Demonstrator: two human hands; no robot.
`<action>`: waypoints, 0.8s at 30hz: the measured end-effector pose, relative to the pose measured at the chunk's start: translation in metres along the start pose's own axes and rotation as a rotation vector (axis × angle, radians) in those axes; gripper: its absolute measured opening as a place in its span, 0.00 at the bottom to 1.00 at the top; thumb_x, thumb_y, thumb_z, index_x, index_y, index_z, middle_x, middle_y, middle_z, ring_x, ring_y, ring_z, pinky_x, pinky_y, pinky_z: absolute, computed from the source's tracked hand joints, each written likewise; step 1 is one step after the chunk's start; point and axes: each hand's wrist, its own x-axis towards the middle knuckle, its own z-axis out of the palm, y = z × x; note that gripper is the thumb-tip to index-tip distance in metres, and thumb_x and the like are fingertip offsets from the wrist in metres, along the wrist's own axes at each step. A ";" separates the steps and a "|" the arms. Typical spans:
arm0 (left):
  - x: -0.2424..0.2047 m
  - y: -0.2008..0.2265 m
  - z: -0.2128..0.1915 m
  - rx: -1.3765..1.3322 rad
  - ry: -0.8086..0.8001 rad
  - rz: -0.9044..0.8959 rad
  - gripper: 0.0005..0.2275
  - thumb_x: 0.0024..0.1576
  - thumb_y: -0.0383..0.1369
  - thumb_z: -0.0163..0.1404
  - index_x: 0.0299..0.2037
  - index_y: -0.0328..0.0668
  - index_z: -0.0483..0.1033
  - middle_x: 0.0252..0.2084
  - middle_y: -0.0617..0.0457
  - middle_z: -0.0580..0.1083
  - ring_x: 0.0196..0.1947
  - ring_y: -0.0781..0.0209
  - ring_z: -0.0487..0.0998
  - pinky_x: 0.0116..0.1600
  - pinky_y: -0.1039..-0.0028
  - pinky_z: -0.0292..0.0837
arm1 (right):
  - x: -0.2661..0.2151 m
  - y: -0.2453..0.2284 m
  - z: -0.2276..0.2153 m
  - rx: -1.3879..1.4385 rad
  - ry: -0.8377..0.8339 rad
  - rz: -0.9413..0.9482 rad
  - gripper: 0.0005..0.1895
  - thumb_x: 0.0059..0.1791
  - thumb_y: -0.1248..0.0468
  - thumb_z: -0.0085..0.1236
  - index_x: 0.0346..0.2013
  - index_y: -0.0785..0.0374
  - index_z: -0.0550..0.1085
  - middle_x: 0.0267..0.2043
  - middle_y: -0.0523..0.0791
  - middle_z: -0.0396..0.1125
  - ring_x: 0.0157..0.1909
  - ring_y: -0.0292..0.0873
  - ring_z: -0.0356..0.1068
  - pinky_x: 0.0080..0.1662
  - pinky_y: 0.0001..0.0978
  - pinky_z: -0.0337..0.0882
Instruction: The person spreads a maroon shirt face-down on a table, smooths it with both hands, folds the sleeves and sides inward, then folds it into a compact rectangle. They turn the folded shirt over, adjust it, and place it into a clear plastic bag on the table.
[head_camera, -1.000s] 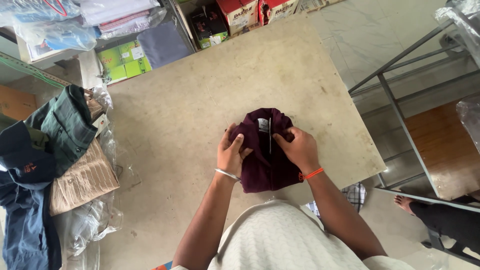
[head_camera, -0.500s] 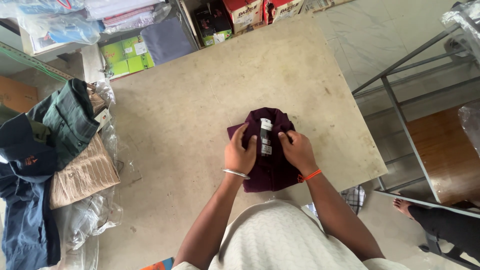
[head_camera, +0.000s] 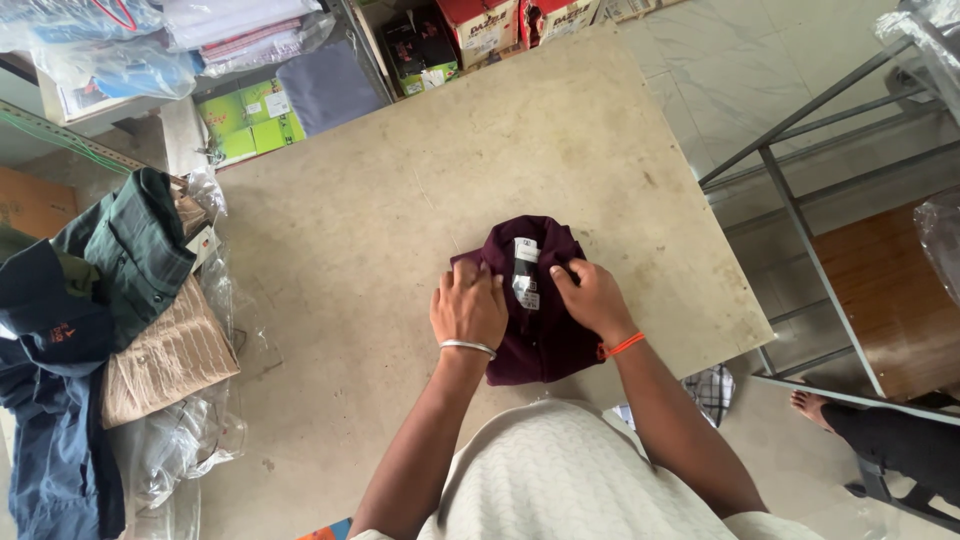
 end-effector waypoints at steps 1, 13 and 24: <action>-0.001 0.001 0.000 0.090 -0.014 0.034 0.16 0.58 0.42 0.52 0.52 0.47 0.78 0.47 0.49 0.77 0.44 0.49 0.79 0.47 0.59 0.75 | 0.002 0.002 -0.005 0.004 -0.045 -0.017 0.24 0.52 0.50 0.56 0.24 0.69 0.67 0.23 0.58 0.64 0.26 0.60 0.64 0.31 0.48 0.64; 0.010 0.006 -0.002 0.105 -0.213 -0.010 0.11 0.62 0.38 0.49 0.35 0.44 0.82 0.32 0.52 0.78 0.35 0.50 0.82 0.41 0.58 0.76 | 0.008 -0.013 -0.020 -0.192 -0.006 0.080 0.29 0.50 0.46 0.58 0.21 0.70 0.67 0.22 0.58 0.66 0.26 0.63 0.67 0.31 0.52 0.66; 0.012 0.017 -0.010 -0.130 -0.297 -0.227 0.16 0.62 0.46 0.46 0.52 0.49 0.80 0.46 0.50 0.77 0.44 0.43 0.79 0.48 0.54 0.72 | 0.003 -0.020 -0.008 -0.235 0.014 -0.008 0.23 0.51 0.50 0.59 0.30 0.70 0.70 0.29 0.59 0.69 0.34 0.65 0.69 0.36 0.54 0.68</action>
